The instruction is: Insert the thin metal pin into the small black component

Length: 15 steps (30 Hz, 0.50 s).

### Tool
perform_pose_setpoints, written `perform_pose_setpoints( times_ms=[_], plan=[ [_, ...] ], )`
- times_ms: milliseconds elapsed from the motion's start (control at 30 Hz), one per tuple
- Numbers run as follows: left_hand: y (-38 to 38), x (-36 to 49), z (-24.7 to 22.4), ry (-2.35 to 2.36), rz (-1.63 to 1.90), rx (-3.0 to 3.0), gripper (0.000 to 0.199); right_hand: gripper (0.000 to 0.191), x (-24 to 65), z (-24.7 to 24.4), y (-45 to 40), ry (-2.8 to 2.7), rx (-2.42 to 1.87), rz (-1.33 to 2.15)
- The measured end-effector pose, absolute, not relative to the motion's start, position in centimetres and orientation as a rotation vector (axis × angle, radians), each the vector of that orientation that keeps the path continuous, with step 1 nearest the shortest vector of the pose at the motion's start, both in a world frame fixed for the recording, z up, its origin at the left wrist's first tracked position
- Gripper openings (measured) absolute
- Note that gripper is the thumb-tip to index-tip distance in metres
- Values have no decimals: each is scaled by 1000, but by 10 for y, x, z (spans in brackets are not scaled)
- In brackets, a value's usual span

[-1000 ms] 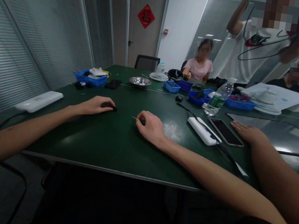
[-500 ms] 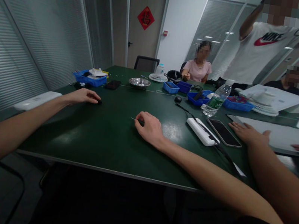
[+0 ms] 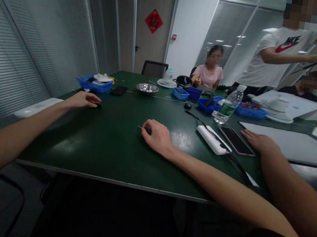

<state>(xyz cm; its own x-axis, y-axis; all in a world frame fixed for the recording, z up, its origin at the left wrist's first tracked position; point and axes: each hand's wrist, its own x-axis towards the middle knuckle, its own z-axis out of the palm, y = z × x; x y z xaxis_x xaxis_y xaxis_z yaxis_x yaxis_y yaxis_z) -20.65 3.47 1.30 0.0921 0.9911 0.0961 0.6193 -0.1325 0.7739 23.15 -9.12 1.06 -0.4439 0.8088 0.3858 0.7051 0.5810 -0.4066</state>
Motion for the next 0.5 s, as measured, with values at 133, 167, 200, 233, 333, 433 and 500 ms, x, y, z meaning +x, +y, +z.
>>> perform_pose_setpoints(
  times_ms=[133, 167, 200, 233, 333, 433, 500],
  plan=[
    [39, -210, 9, 1586, 879, 1928, 39, 13, 232, 12, -92, -2274, -1208, 275],
    [39, -210, 9, 1594, 875, 1961, 37, 14, 232, 12, -92, -2277, -1209, 279],
    [39, -209, 9, 1602, 869, 1997, 35, 14, 232, 12, -92, -2280, -1210, 283],
    [39, -209, 9, 1612, 862, 2031, 34, 14, 232, 12, -92, -2281, -1210, 287],
    [34, -207, 12, 1647, 825, 2092, 31, 14, 232, 12, -92, -2285, -1189, 297],
    [30, -205, 16, 1665, 793, 2122, 29, 13, 233, 11, -91, -2284, -1170, 290],
    [29, -205, 17, 1687, 784, 2135, 30, 12, 233, 10, -91, -2285, -1168, 282]
  ],
)
